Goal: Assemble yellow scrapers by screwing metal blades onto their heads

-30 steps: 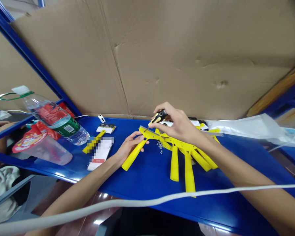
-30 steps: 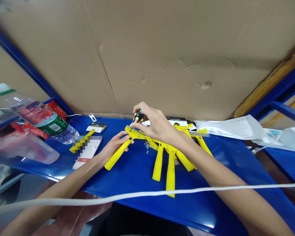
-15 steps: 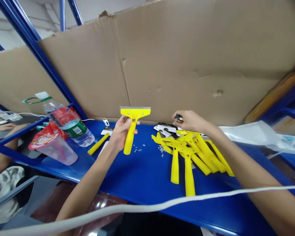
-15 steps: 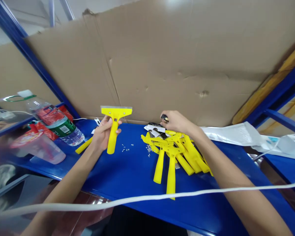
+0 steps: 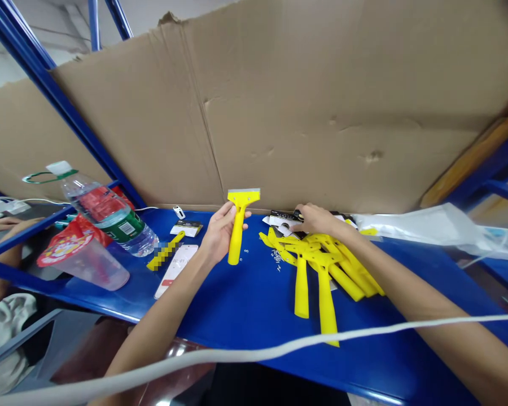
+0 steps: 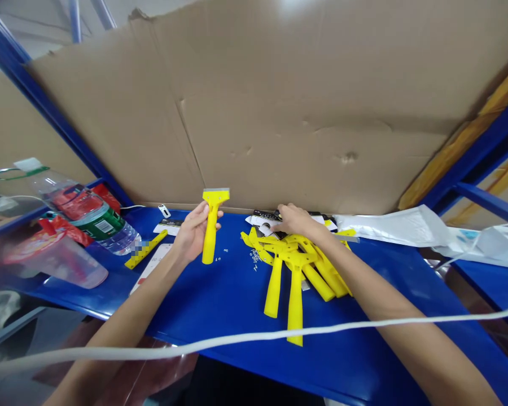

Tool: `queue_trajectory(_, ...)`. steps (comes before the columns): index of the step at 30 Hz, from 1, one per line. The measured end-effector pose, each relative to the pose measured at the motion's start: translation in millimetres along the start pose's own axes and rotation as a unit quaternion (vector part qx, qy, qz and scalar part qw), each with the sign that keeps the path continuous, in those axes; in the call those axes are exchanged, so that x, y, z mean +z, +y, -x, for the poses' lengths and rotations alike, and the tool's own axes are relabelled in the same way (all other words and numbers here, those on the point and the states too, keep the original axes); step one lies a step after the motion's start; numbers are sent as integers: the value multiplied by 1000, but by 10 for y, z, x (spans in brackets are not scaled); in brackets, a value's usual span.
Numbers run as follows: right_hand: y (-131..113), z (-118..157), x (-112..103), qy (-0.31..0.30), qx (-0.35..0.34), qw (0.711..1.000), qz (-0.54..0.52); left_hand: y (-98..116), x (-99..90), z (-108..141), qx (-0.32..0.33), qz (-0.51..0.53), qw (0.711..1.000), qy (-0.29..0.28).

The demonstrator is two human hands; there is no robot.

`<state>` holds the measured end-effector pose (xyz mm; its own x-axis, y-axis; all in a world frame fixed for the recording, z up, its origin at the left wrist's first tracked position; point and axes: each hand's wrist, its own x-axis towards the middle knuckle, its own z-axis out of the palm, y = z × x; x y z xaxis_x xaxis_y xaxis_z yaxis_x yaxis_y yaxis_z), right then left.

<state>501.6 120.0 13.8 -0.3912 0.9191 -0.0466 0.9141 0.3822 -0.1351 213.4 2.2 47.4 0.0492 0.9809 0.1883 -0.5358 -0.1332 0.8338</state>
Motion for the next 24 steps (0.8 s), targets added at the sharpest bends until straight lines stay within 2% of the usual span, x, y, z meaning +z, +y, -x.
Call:
queue_trajectory(5, 27, -4, -6, 1, -28, 999, -18, 58, -61, 41, -98, 126, 987, -17)
queue_trajectory(12, -123, 159, -264, 44, -55, 997, -19, 75, -127, 60, -134, 158, 977, -46)
queue_trajectory(14, -177, 224, -363, 58, -65, 996, -21, 73, -81, 54, -111, 145, 982, -51)
queue_trajectory(17, -277, 325, -495, 81, -88, 993, -24, 79, -6, 30, -39, 109, 993, -15)
queue_trajectory(20, -401, 415, -567, 102, -144, 984, -17, 109, 6, -14, 45, 81, 995, 29)
queue_trajectory(24, -552, 480, -541, 120, -231, 966, -4, 193, -75, -65, 129, 49, 989, 49)
